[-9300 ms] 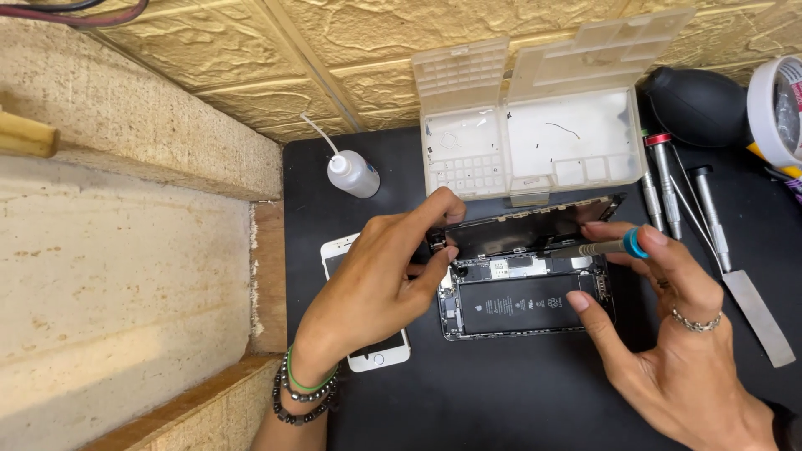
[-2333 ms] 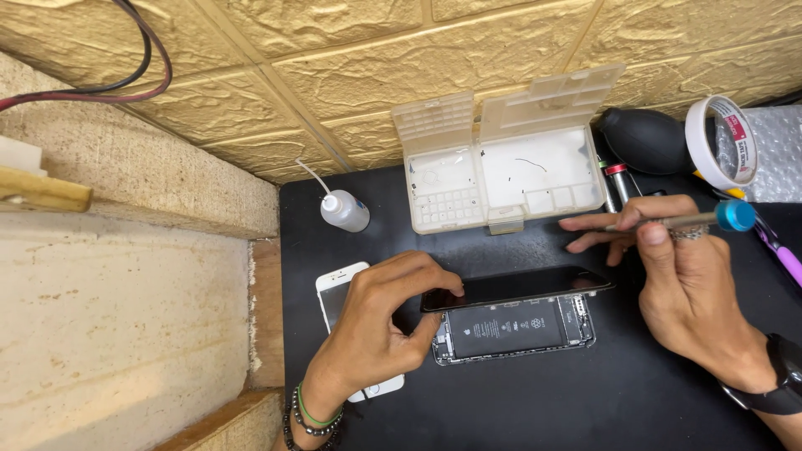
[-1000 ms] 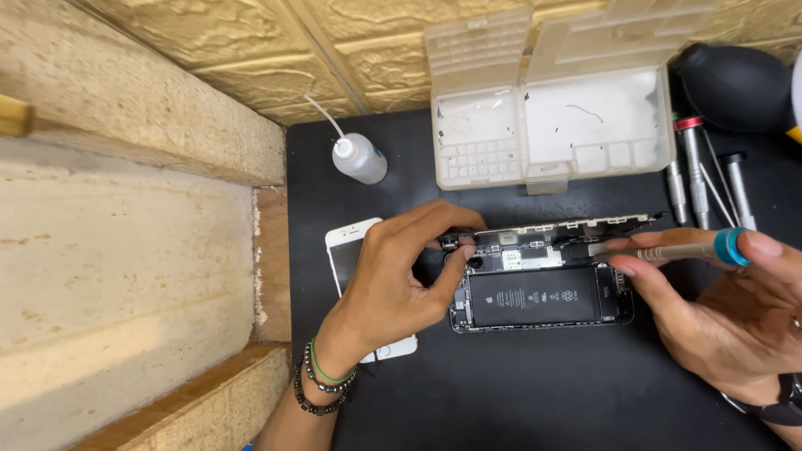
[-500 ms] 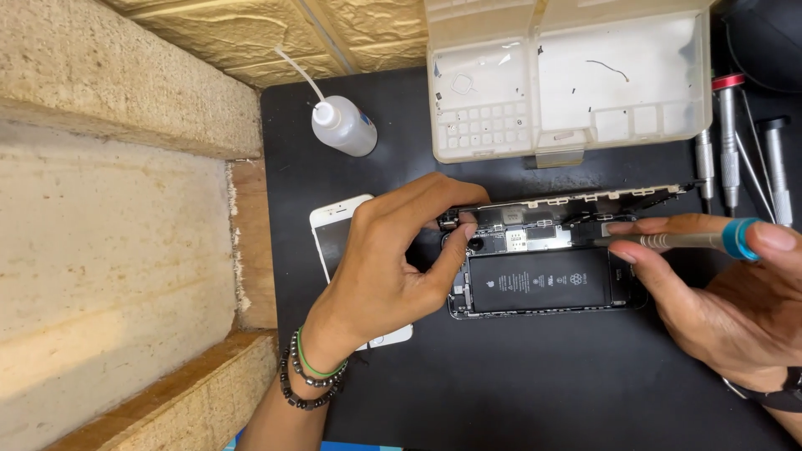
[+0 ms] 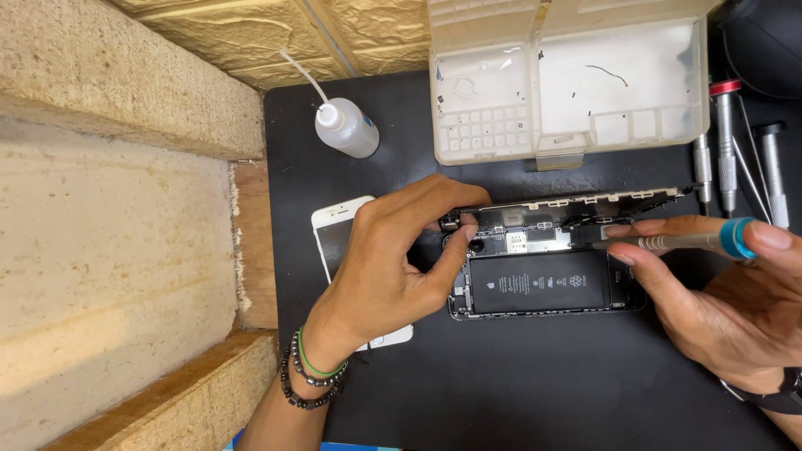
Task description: Opening a smartphone casing and using a precision screwdriver to work on internal components for screen connection.
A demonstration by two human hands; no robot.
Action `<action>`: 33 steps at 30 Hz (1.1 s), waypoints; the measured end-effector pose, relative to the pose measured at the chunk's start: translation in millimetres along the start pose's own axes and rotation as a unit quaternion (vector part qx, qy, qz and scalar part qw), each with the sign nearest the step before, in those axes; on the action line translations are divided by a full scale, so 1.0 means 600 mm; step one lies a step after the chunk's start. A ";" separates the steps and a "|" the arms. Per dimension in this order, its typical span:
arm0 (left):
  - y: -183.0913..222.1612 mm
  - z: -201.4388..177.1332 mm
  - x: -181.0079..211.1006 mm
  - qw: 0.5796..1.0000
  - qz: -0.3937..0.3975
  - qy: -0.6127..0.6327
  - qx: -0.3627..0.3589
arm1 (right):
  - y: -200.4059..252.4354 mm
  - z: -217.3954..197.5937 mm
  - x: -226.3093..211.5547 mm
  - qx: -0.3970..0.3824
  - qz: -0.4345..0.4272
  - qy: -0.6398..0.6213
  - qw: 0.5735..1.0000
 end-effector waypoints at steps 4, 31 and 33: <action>0.000 0.000 -0.001 1.000 0.002 -0.004 0.001 | 0.028 -0.028 0.016 0.087 -0.053 0.034 0.994; 0.001 -0.001 0.000 1.000 0.006 -0.001 0.000 | -0.034 0.010 -0.041 -0.029 0.024 0.064 0.997; 0.001 -0.001 0.000 1.000 0.006 -0.003 -0.001 | -0.054 -0.017 -0.058 0.013 -0.060 0.055 0.997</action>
Point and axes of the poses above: each hand's wrist, its own y-axis away from the middle knuckle, its own z-axis out of the palm, x = y × z, the point moved 9 cm from there along -y, towards the middle knuckle, and after that the axes turned 13 degrees about x, right-handed, at the moved point
